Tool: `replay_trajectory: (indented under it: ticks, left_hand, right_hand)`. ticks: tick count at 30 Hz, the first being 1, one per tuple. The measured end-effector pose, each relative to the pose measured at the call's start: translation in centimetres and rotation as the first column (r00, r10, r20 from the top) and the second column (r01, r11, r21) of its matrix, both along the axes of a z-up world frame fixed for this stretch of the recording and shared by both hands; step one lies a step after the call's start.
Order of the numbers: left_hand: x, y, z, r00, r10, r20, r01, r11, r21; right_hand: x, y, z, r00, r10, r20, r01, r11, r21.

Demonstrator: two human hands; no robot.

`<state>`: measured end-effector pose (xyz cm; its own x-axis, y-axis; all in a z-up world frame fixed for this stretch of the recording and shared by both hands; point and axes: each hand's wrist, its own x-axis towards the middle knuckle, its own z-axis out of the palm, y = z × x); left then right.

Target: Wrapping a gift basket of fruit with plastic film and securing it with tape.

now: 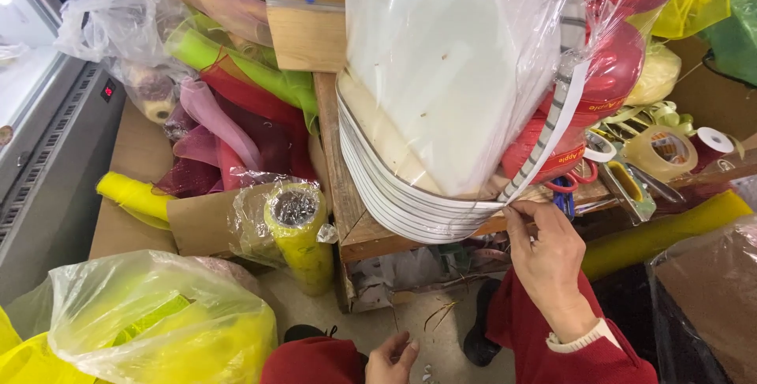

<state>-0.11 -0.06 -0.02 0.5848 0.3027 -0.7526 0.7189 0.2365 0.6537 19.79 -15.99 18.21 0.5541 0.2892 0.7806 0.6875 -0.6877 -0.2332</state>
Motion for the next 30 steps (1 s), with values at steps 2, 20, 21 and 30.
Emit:
replay_trajectory:
  ticks: [2,20,21,30]
  left_hand:
    - [-0.3,0.3,-0.1,1.000,-0.001,-0.017,0.001,1.000,0.007]
    - [-0.4,1.1,-1.0,0.992,-0.053,-0.114,0.058,0.997,0.041]
    - [-0.4,1.3,-1.0,0.989,-0.075,-0.125,0.080,0.996,0.038]
    - [-0.8,1.8,-2.0,0.990,-0.076,-0.120,0.076,0.997,-0.003]
  right_hand:
    - [-0.2,0.1,0.1,1.000,-0.005,0.014,0.006,1.000,-0.014]
    - [0.2,0.7,0.2,0.984,0.092,-0.152,-0.081,0.994,0.079]
    - [0.4,0.6,0.2,0.975,0.095,-0.199,-0.083,0.994,0.069]
    - [1.3,-1.0,2.2,0.876,0.138,-0.461,-0.076,0.986,0.151]
